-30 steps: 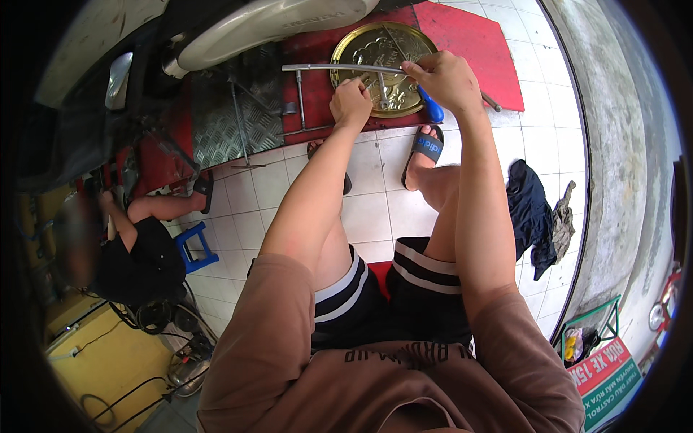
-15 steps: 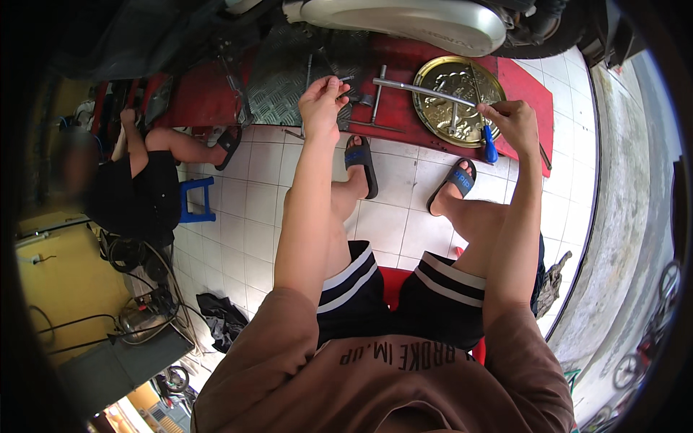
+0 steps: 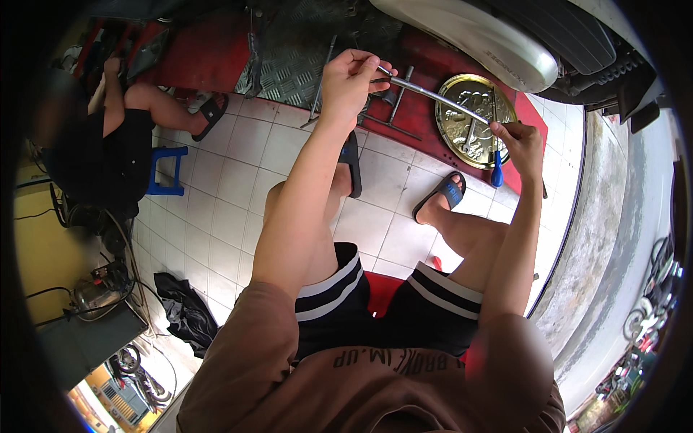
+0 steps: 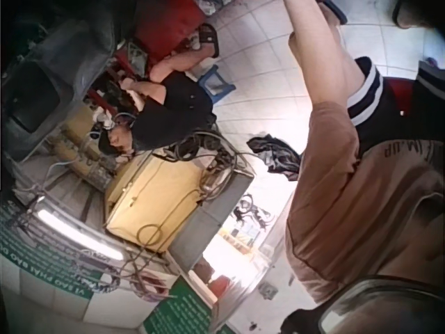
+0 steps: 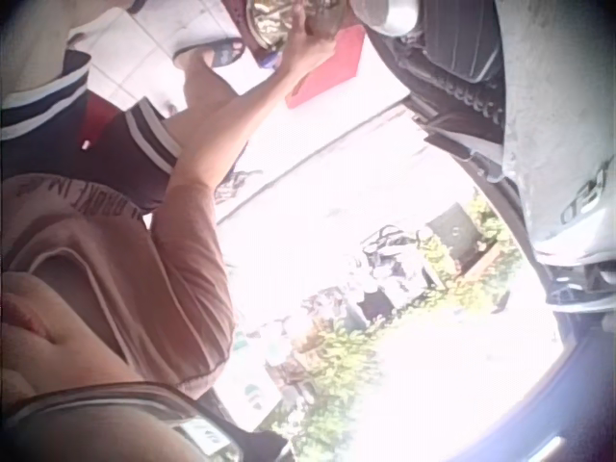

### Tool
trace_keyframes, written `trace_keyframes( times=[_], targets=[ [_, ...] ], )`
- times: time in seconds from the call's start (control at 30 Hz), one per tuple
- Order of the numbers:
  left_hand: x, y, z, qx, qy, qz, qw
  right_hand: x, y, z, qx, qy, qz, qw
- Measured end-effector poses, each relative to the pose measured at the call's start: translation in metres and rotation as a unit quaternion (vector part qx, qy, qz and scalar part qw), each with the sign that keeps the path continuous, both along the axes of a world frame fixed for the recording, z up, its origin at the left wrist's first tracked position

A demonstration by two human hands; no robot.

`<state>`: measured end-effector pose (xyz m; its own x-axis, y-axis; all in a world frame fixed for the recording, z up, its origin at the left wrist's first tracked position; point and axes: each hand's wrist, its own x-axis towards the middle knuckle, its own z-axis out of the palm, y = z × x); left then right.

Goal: The person uses a blue-handled screwdriver to loosen and remove a bolt from the underside of a white motorcycle. They then switch to a T-handle wrench to continue working on the same area, manipulating the tool with both hands while seated on a stool.

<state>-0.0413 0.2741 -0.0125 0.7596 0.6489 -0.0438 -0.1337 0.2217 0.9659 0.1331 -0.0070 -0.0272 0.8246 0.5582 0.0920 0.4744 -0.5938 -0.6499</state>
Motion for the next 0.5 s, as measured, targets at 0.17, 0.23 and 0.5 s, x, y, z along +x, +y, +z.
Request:
trace_keyframes(
  times=[0.17, 0.23, 0.5],
  targets=[
    [0.011, -0.002, -0.004, -0.043, -0.024, 0.051, 0.998, -0.002, 0.002, -0.003, -0.010, 0.040, -0.013, 0.999],
    [0.017, -0.004, -0.001, -0.049, -0.027, 0.063, 0.996, -0.004, 0.002, -0.004, -0.006, 0.066, -0.023, 0.998],
    [0.025, 0.000, 0.004, -0.038, -0.052, 0.068, 0.996, -0.013, 0.006, -0.003, 0.031, 0.201, -0.031, 0.979]
  ],
)
